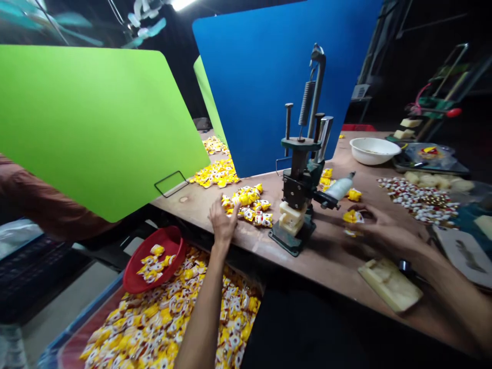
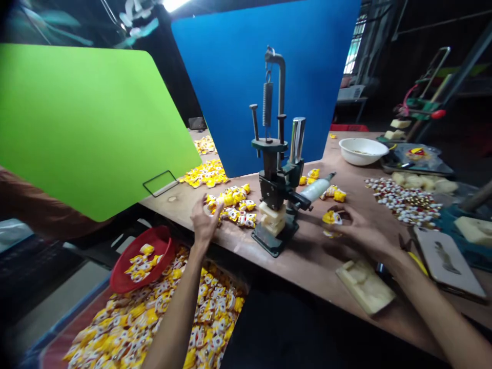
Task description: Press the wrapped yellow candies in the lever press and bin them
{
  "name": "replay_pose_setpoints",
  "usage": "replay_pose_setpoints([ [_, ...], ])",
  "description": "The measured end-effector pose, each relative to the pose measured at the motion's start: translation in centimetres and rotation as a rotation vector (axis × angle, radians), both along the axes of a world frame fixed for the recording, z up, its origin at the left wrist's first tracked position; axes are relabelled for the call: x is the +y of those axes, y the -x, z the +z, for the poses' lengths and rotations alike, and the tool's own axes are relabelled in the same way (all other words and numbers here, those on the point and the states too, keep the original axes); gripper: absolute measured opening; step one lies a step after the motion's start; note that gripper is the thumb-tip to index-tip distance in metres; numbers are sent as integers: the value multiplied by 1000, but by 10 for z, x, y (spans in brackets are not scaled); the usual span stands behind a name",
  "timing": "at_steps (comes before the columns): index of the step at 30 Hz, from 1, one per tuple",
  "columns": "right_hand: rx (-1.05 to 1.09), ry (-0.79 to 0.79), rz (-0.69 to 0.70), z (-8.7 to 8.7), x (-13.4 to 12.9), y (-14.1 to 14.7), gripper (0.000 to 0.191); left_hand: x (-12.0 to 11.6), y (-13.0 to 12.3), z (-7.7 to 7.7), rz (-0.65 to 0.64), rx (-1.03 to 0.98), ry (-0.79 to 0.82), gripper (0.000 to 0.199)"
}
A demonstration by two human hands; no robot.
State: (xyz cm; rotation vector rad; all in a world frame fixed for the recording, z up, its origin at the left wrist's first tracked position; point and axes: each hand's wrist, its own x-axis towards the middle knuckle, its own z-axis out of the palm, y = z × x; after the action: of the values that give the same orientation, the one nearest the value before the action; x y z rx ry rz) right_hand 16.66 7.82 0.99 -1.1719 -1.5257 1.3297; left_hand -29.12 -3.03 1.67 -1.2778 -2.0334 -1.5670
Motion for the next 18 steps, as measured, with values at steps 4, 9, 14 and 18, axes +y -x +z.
replay_pose_setpoints([
  [4,181,73,144,4,-57,35,67,-63,-103,-27,-322,-282,-156,56],
  [9,401,145,221,-5,-118,116,65,-106,-212,-66,-658,-631,-43,71],
  [14,338,63,178,-21,-109,124,69,-86,-187,-73,-492,-552,-118,58],
  [18,242,10,-4,-25,-80,90,69,-50,-162,-65,-452,-350,-123,54],
])
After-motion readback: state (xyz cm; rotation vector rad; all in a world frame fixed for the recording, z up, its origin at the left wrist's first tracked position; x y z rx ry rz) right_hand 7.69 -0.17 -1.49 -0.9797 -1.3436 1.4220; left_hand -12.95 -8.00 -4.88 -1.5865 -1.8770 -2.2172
